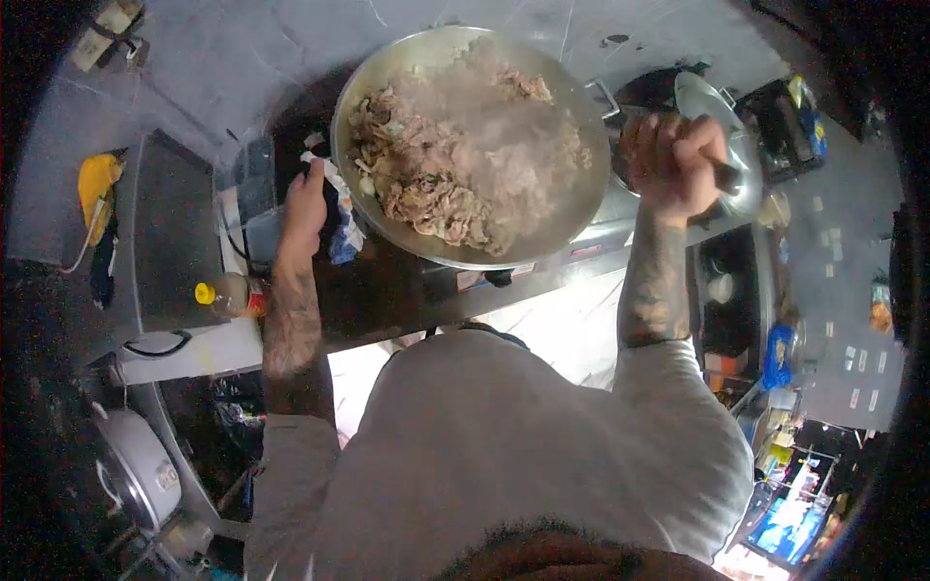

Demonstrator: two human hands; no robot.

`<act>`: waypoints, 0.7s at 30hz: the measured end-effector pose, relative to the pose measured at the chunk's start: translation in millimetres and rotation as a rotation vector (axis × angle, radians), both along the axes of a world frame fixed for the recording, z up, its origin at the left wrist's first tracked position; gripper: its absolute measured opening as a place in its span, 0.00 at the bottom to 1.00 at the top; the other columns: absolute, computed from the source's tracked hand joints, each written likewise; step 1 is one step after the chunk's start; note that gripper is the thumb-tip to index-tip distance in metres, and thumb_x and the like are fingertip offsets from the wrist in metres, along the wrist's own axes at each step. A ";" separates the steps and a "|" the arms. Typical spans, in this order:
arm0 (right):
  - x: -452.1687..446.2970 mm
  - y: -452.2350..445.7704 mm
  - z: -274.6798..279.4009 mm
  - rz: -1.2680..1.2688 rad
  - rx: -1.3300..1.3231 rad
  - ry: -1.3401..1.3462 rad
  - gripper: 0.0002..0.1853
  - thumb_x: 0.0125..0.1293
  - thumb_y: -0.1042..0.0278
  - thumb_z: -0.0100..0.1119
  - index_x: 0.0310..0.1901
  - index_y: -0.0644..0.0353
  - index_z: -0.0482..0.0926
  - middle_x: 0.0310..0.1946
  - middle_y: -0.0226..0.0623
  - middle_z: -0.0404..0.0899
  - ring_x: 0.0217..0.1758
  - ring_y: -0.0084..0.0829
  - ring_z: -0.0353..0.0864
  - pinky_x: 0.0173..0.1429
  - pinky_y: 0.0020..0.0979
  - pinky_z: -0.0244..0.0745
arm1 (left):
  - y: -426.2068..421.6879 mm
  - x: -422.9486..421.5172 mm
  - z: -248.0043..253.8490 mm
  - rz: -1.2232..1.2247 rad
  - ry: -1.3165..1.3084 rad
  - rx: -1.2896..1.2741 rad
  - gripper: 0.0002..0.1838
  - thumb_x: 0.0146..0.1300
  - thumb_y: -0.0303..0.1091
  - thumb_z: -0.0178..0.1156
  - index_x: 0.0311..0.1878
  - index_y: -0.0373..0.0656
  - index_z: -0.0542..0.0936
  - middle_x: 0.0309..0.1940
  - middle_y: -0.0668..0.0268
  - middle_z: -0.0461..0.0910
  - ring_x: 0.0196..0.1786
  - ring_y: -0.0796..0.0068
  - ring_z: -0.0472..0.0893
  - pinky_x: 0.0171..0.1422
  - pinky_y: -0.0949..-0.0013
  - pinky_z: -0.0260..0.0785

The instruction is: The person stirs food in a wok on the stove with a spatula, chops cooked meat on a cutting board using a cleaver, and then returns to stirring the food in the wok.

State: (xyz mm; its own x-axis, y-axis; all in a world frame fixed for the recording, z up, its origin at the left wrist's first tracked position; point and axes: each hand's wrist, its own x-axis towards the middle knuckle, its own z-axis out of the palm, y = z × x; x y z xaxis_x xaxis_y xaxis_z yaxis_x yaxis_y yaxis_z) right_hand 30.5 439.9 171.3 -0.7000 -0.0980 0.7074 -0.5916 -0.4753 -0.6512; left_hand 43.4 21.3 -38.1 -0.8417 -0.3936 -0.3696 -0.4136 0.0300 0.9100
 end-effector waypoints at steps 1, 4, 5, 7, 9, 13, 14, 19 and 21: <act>-2.9 -0.6 3.9 0.019 -0.022 -0.010 0.08 0.56 0.74 0.55 0.24 0.56 0.65 0.14 0.32 0.61 0.18 0.30 0.59 0.26 0.37 0.55 | -1.1 1.0 -3.1 0.006 -0.006 -0.004 0.49 0.66 0.65 0.52 0.72 0.26 0.56 0.72 0.46 0.60 0.74 0.56 0.60 0.75 0.61 0.50; -42.8 -2.7 -29.2 -0.173 0.036 -0.109 0.06 0.50 0.80 0.51 0.21 0.60 0.67 0.20 0.30 0.68 0.23 0.24 0.66 0.31 0.30 0.66 | -5.2 -0.1 -3.6 0.027 0.008 -0.012 0.48 0.67 0.64 0.52 0.71 0.25 0.57 0.71 0.46 0.63 0.73 0.56 0.63 0.74 0.63 0.52; -59.2 -9.0 -49.7 -0.193 0.164 -0.122 0.04 0.50 0.78 0.53 0.22 0.60 0.69 0.21 0.26 0.68 0.25 0.21 0.67 0.32 0.27 0.67 | -5.1 1.6 2.8 -0.025 0.019 -0.026 0.41 0.68 0.62 0.52 0.68 0.31 0.64 0.63 0.53 0.70 0.64 0.60 0.69 0.68 0.63 0.59; -89.1 -21.4 -88.6 -0.127 0.262 -0.096 0.05 0.50 0.74 0.56 0.24 0.60 0.70 0.22 0.26 0.70 0.28 0.21 0.69 0.35 0.26 0.67 | -4.7 0.8 3.8 -0.081 0.032 -0.043 0.35 0.69 0.61 0.51 0.64 0.37 0.71 0.56 0.60 0.78 0.56 0.64 0.76 0.62 0.63 0.65; -97.6 -31.7 -86.8 -0.040 0.243 -0.060 0.06 0.48 0.74 0.57 0.24 0.60 0.69 0.22 0.27 0.70 0.29 0.21 0.68 0.35 0.26 0.66 | -7.6 -3.0 -7.3 0.004 0.057 -0.143 0.33 0.70 0.58 0.51 0.63 0.38 0.72 0.53 0.61 0.79 0.53 0.65 0.77 0.60 0.63 0.66; -89.4 -16.0 -32.8 0.081 0.672 0.108 0.12 0.54 0.74 0.55 0.21 0.59 0.62 0.20 0.30 0.67 0.25 0.25 0.67 0.29 0.28 0.61 | 4.8 3.1 4.0 0.055 0.110 0.008 0.35 0.68 0.57 0.53 0.62 0.31 0.72 0.55 0.56 0.78 0.56 0.64 0.75 0.61 0.63 0.64; -92.6 -4.3 -18.0 0.191 0.737 0.081 0.11 0.52 0.75 0.56 0.21 0.59 0.62 0.20 0.30 0.66 0.24 0.25 0.67 0.28 0.28 0.61 | 20.6 9.3 28.8 0.071 0.113 0.074 0.34 0.69 0.56 0.53 0.61 0.32 0.73 0.53 0.58 0.79 0.54 0.65 0.75 0.60 0.63 0.64; -81.6 24.8 29.0 0.461 0.512 -0.207 0.13 0.49 0.71 0.59 0.20 0.58 0.62 0.15 0.27 0.63 0.18 0.20 0.63 0.25 0.26 0.58 | 31.4 12.3 49.1 0.093 0.066 0.206 0.32 0.69 0.55 0.54 0.60 0.33 0.74 0.51 0.60 0.79 0.53 0.69 0.76 0.58 0.64 0.65; -85.3 30.5 -2.5 0.338 0.410 -0.191 0.12 0.49 0.71 0.59 0.20 0.59 0.63 0.16 0.27 0.63 0.18 0.20 0.62 0.24 0.26 0.58 | 27.7 9.2 38.0 0.099 0.114 0.100 0.31 0.70 0.54 0.54 0.60 0.34 0.74 0.51 0.60 0.79 0.53 0.70 0.76 0.56 0.66 0.66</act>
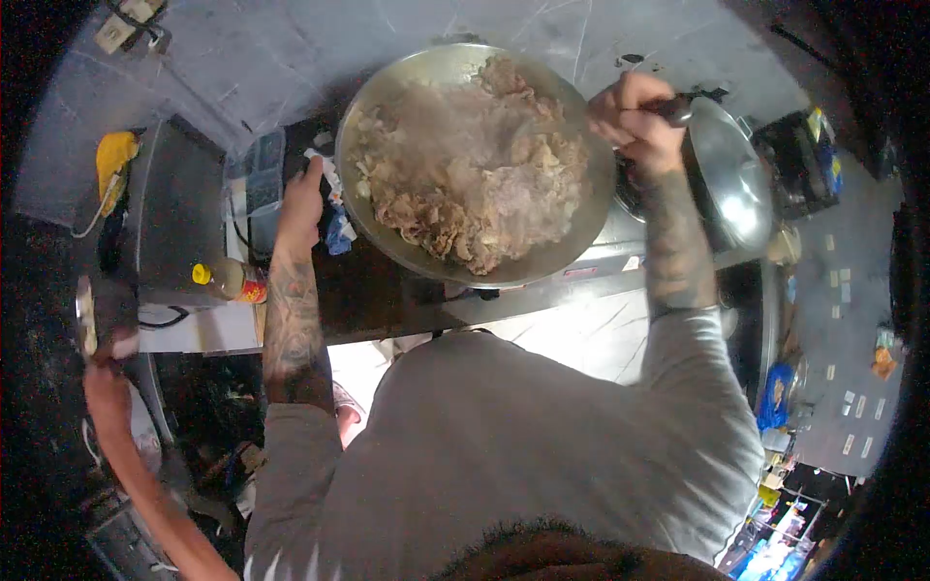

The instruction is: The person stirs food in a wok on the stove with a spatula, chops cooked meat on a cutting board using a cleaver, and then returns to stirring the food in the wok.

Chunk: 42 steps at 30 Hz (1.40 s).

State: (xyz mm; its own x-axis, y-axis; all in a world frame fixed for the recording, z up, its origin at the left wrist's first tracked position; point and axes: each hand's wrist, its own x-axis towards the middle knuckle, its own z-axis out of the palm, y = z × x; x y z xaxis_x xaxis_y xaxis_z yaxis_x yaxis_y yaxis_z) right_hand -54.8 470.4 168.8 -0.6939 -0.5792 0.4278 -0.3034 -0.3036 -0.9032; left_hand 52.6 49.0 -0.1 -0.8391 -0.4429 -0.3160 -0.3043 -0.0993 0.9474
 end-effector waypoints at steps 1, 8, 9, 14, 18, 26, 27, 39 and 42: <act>-4.7 -0.9 -29.7 -0.196 0.059 0.065 0.12 0.49 0.70 0.60 0.20 0.59 0.64 0.18 0.28 0.63 0.19 0.21 0.62 0.24 0.27 0.58 | -1.2 -1.4 -5.7 0.008 -0.004 -0.001 0.31 0.70 0.54 0.54 0.60 0.34 0.74 0.51 0.60 0.79 0.53 0.70 0.76 0.56 0.66 0.66; 12.5 -0.8 14.4 -0.398 -0.470 -0.117 0.13 0.58 0.65 0.56 0.21 0.55 0.64 0.15 0.27 0.57 0.18 0.25 0.56 0.25 0.33 0.57 | -7.9 -0.9 -11.5 0.067 0.045 -0.032 0.30 0.71 0.54 0.52 0.56 0.33 0.77 0.50 0.60 0.79 0.51 0.71 0.76 0.54 0.66 0.66; 14.6 -1.8 35.1 -0.456 -0.514 -0.111 0.14 0.60 0.64 0.55 0.21 0.54 0.63 0.15 0.26 0.55 0.18 0.25 0.54 0.25 0.34 0.57 | -12.6 -1.4 -20.1 0.055 0.079 0.027 0.29 0.72 0.54 0.51 0.54 0.33 0.78 0.50 0.60 0.79 0.51 0.72 0.76 0.53 0.66 0.66; -39.3 -2.7 46.6 -0.849 -0.691 -0.118 0.16 0.65 0.61 0.53 0.22 0.56 0.62 0.14 0.29 0.55 0.17 0.28 0.58 0.27 0.38 0.63 | -3.9 15.1 -0.1 0.058 0.029 -0.381 0.29 0.73 0.53 0.47 0.54 0.31 0.77 0.51 0.50 0.79 0.53 0.56 0.77 0.55 0.57 0.66; -122.8 -6.0 -3.0 -1.180 -0.734 -0.162 0.16 0.64 0.61 0.55 0.28 0.64 0.66 0.18 0.41 0.71 0.13 0.37 0.70 0.18 0.42 0.68 | 6.5 6.4 -14.1 0.155 -0.046 -0.660 0.31 0.74 0.54 0.43 0.56 0.29 0.75 0.55 0.39 0.75 0.60 0.39 0.72 0.62 0.51 0.62; -208.5 -97.3 -89.8 -0.875 -0.531 -0.597 0.11 0.65 0.61 0.51 0.33 0.58 0.64 0.16 0.37 0.65 0.16 0.35 0.66 0.24 0.44 0.66 | 9.4 8.3 -6.7 0.079 0.049 -0.586 0.31 0.74 0.53 0.42 0.55 0.28 0.74 0.54 0.38 0.75 0.60 0.38 0.72 0.62 0.53 0.63; -197.8 -117.7 -80.4 -0.814 -0.543 -0.696 0.11 0.65 0.62 0.51 0.31 0.56 0.63 0.15 0.34 0.60 0.16 0.33 0.63 0.24 0.41 0.63 | 8.3 8.4 -9.0 0.081 0.046 -0.584 0.31 0.74 0.53 0.42 0.55 0.28 0.74 0.54 0.38 0.75 0.60 0.38 0.72 0.62 0.53 0.63; -132.8 -177.6 -25.0 1.090 -0.141 -0.429 0.08 0.62 0.66 0.55 0.28 0.55 0.69 0.17 0.29 0.63 0.18 0.26 0.63 0.23 0.33 0.61 | -8.3 0.5 -28.5 0.041 0.096 -0.270 0.30 0.73 0.54 0.48 0.54 0.31 0.77 0.48 0.50 0.81 0.53 0.55 0.78 0.58 0.62 0.65; -29.7 -171.6 8.0 0.822 -0.030 -0.098 0.10 0.57 0.75 0.53 0.24 0.55 0.62 0.15 0.29 0.58 0.18 0.26 0.61 0.23 0.33 0.57 | -6.3 3.4 -21.8 0.038 0.065 -0.039 0.30 0.71 0.55 0.50 0.56 0.32 0.77 0.51 0.52 0.80 0.55 0.58 0.77 0.59 0.63 0.65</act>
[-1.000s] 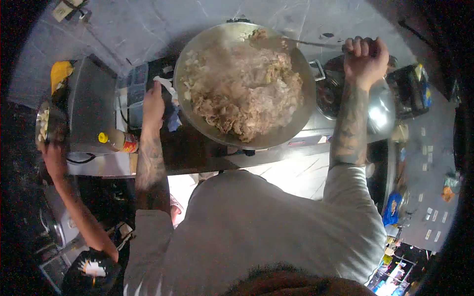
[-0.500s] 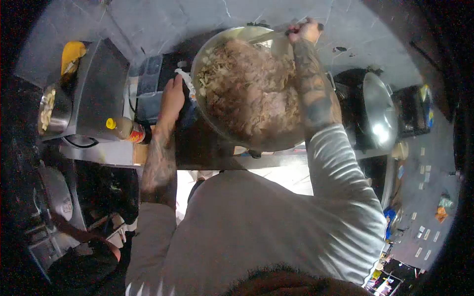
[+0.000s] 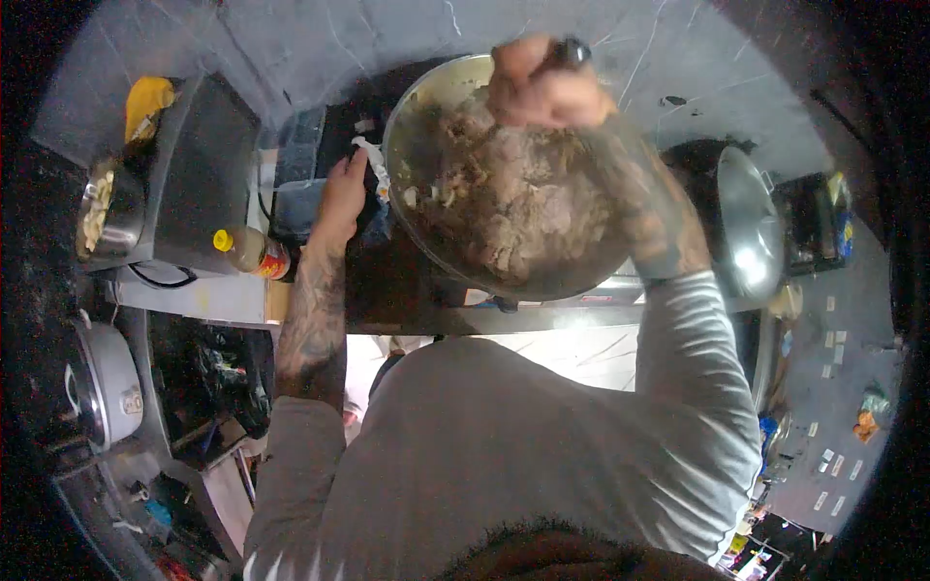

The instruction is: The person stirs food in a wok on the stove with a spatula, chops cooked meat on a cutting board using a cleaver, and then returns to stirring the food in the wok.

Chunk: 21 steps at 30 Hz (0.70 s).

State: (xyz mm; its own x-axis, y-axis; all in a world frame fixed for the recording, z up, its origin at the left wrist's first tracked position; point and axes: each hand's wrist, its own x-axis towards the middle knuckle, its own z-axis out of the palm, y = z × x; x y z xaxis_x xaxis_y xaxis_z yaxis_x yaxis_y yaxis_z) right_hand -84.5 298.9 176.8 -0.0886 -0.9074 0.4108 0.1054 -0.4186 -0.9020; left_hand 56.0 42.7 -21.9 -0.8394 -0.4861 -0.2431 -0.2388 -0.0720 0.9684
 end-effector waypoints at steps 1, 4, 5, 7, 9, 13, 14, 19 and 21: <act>7.4 9.6 9.6 -0.043 0.027 0.113 0.11 0.55 0.75 0.54 0.23 0.56 0.61 0.15 0.29 0.58 0.17 0.26 0.60 0.23 0.32 0.57 | -1.4 0.0 -3.0 0.025 -0.031 -0.051 0.31 0.71 0.55 0.51 0.57 0.33 0.76 0.54 0.53 0.79 0.57 0.59 0.76 0.59 0.63 0.65; 31.5 42.7 34.9 -0.168 0.057 0.303 0.15 0.51 0.75 0.58 0.21 0.56 0.59 0.14 0.28 0.57 0.16 0.26 0.59 0.23 0.30 0.56 | -1.6 -0.2 -9.5 0.041 -0.077 -0.066 0.32 0.70 0.56 0.52 0.60 0.33 0.75 0.57 0.54 0.77 0.59 0.62 0.75 0.61 0.64 0.64; 41.0 56.7 40.9 -0.212 0.034 0.261 0.15 0.51 0.74 0.58 0.21 0.56 0.58 0.14 0.28 0.57 0.16 0.26 0.58 0.23 0.29 0.56 | -1.6 0.1 -10.4 0.040 -0.088 -0.024 0.32 0.70 0.56 0.52 0.61 0.34 0.74 0.59 0.54 0.76 0.61 0.62 0.74 0.63 0.64 0.63; 51.4 77.9 45.5 -0.247 -0.057 0.131 0.16 0.53 0.71 0.57 0.21 0.54 0.57 0.14 0.26 0.57 0.16 0.24 0.57 0.22 0.29 0.56 | 0.4 0.5 -7.9 0.019 -0.061 0.007 0.32 0.70 0.56 0.52 0.61 0.34 0.73 0.59 0.54 0.76 0.61 0.62 0.73 0.64 0.64 0.63; 59.6 104.9 44.4 -0.338 -0.148 0.176 0.12 0.58 0.69 0.54 0.23 0.52 0.61 0.15 0.23 0.61 0.15 0.21 0.58 0.24 0.28 0.57 | 1.1 4.6 -0.1 -0.078 -0.011 0.120 0.33 0.69 0.58 0.51 0.63 0.38 0.72 0.58 0.57 0.77 0.60 0.61 0.74 0.64 0.60 0.64; 94.7 152.8 39.1 -0.502 -0.253 0.181 0.10 0.66 0.62 0.53 0.27 0.50 0.68 0.20 0.21 0.67 0.20 0.19 0.63 0.30 0.27 0.61 | 6.3 4.4 11.3 -0.059 -0.028 0.174 0.26 0.72 0.56 0.50 0.60 0.44 0.75 0.52 0.64 0.79 0.53 0.65 0.78 0.57 0.59 0.69; 111.5 157.3 40.5 -0.575 -0.254 0.207 0.11 0.65 0.63 0.55 0.26 0.50 0.68 0.20 0.21 0.66 0.20 0.19 0.62 0.30 0.27 0.61 | 2.4 3.4 5.5 -0.074 -0.030 0.171 0.26 0.72 0.56 0.50 0.60 0.44 0.75 0.52 0.64 0.79 0.53 0.65 0.78 0.57 0.59 0.69; 170.3 138.1 -37.6 -1.014 -0.298 0.185 0.11 0.47 0.75 0.63 0.21 0.55 0.67 0.20 0.32 0.66 0.24 0.33 0.67 0.31 0.36 0.65 | 4.6 8.6 24.9 -0.195 -0.032 0.272 0.28 0.73 0.54 0.48 0.63 0.39 0.71 0.56 0.58 0.76 0.57 0.62 0.76 0.57 0.54 0.69; 163.9 114.5 -116.7 -1.586 -0.044 0.264 0.10 0.43 0.73 0.64 0.18 0.57 0.69 0.20 0.28 0.71 0.26 0.27 0.72 0.33 0.30 0.67 | -3.3 2.3 6.0 -0.202 -0.045 0.277 0.28 0.73 0.54 0.48 0.63 0.39 0.71 0.55 0.59 0.77 0.55 0.63 0.77 0.55 0.55 0.70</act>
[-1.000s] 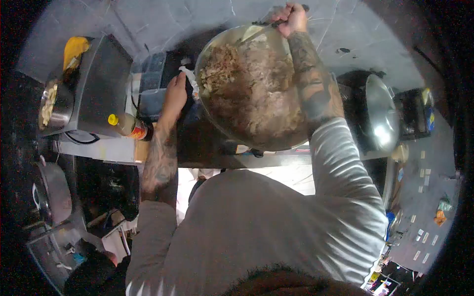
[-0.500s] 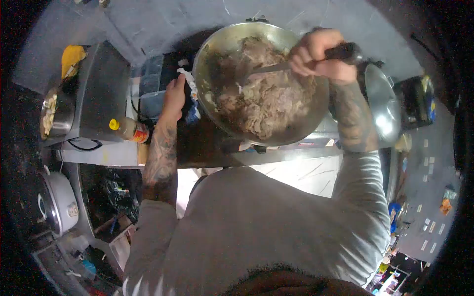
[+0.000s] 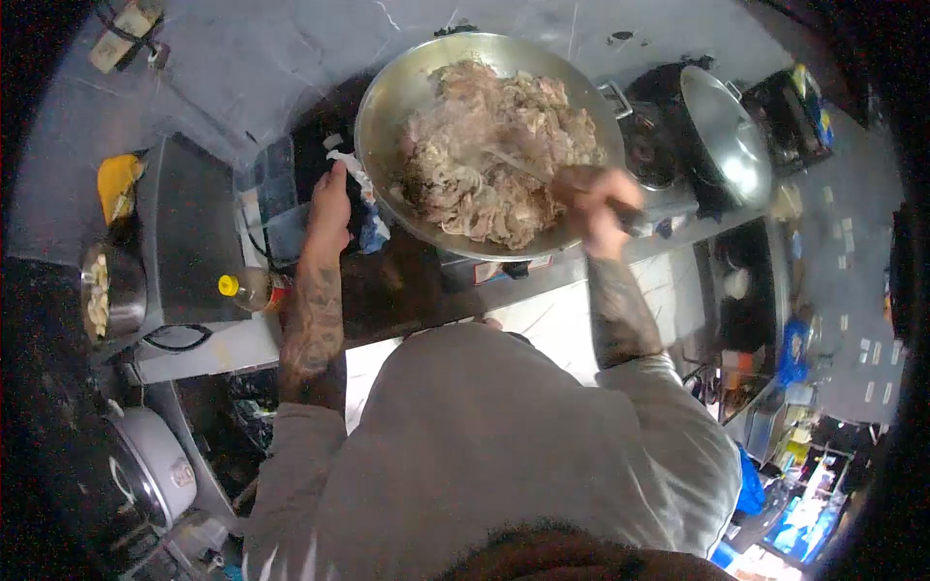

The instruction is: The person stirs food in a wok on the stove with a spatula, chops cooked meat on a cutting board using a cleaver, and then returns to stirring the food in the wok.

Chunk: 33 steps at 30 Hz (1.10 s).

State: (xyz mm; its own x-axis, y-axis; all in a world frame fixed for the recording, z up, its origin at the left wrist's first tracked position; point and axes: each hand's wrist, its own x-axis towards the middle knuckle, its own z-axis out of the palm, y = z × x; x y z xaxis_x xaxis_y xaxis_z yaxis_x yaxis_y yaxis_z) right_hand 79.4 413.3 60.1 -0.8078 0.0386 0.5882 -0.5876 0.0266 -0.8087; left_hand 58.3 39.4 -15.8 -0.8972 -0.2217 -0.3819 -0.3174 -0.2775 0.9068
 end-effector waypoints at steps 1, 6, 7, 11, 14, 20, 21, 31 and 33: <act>-11.7 -19.1 -10.5 0.064 0.023 0.028 0.10 0.45 0.71 0.64 0.19 0.58 0.70 0.21 0.29 0.72 0.27 0.26 0.73 0.34 0.28 0.67 | -4.4 -2.9 -5.9 0.008 -0.014 0.006 0.28 0.73 0.54 0.48 0.63 0.39 0.70 0.54 0.59 0.77 0.53 0.64 0.78 0.54 0.57 0.71; -33.0 -36.1 34.3 0.061 -0.276 0.013 0.07 0.56 0.72 0.55 0.23 0.58 0.69 0.20 0.31 0.69 0.25 0.26 0.68 0.32 0.30 0.66 | -0.9 0.9 6.5 -0.001 -0.062 -0.036 0.28 0.74 0.53 0.47 0.62 0.39 0.71 0.51 0.60 0.78 0.48 0.65 0.79 0.51 0.58 0.71; -24.4 -36.8 62.6 0.017 -0.368 0.014 0.09 0.57 0.72 0.54 0.22 0.55 0.66 0.18 0.30 0.65 0.22 0.28 0.65 0.31 0.33 0.63 | -1.7 -2.0 4.4 0.018 -0.097 -0.033 0.27 0.74 0.53 0.47 0.61 0.39 0.71 0.50 0.61 0.78 0.47 0.66 0.79 0.51 0.59 0.72; 12.8 -35.9 114.3 0.521 -0.396 0.150 0.13 0.62 0.68 0.52 0.22 0.53 0.62 0.15 0.28 0.59 0.19 0.26 0.54 0.27 0.35 0.55 | -6.2 -5.3 -7.8 -0.026 0.023 0.075 0.25 0.73 0.52 0.48 0.58 0.40 0.74 0.47 0.63 0.79 0.45 0.67 0.80 0.50 0.61 0.71; 25.2 -55.4 89.1 0.466 0.023 0.202 0.07 0.53 0.74 0.56 0.22 0.58 0.68 0.18 0.32 0.66 0.21 0.31 0.65 0.28 0.35 0.62 | -0.6 -1.0 0.4 0.042 0.004 0.226 0.19 0.75 0.49 0.47 0.50 0.42 0.77 0.39 0.67 0.81 0.39 0.70 0.80 0.44 0.63 0.72; 37.5 -81.0 77.7 0.435 0.348 0.126 0.07 0.49 0.75 0.58 0.22 0.60 0.68 0.21 0.39 0.74 0.25 0.37 0.77 0.31 0.34 0.70 | -3.9 20.4 3.6 -0.123 0.168 0.346 0.16 0.76 0.42 0.46 0.49 0.41 0.78 0.35 0.67 0.80 0.34 0.70 0.80 0.39 0.65 0.73; 46.1 -73.6 87.8 0.275 0.400 0.230 0.08 0.45 0.75 0.58 0.18 0.59 0.68 0.16 0.34 0.71 0.20 0.35 0.74 0.27 0.31 0.67 | -5.9 21.2 -1.8 -0.136 0.227 0.391 0.16 0.75 0.41 0.45 0.49 0.41 0.77 0.34 0.67 0.80 0.33 0.70 0.81 0.39 0.66 0.73; 92.2 -87.7 -6.4 -0.291 0.284 0.260 0.09 0.49 0.75 0.63 0.19 0.56 0.71 0.18 0.35 0.73 0.20 0.34 0.75 0.28 0.32 0.69 | 19.7 56.3 22.9 -0.049 -0.045 -0.107 0.25 0.70 0.54 0.51 0.51 0.38 0.76 0.36 0.63 0.79 0.28 0.69 0.79 0.25 0.60 0.68; 79.6 -99.7 8.3 -0.278 0.420 0.332 0.07 0.48 0.76 0.61 0.19 0.58 0.72 0.16 0.34 0.72 0.16 0.36 0.71 0.25 0.32 0.64 | 18.8 60.7 30.8 -0.106 -0.191 -0.025 0.26 0.70 0.54 0.50 0.54 0.38 0.76 0.42 0.62 0.79 0.33 0.71 0.79 0.30 0.61 0.69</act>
State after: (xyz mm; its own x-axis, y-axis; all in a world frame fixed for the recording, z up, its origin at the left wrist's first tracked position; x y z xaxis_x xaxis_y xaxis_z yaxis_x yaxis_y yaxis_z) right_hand 159.0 313.7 68.4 -0.5715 -0.0679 0.8178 -0.7318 0.4930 -0.4704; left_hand 119.0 58.2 15.0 -0.8278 -0.1416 -0.5429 -0.5104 -0.2121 0.8334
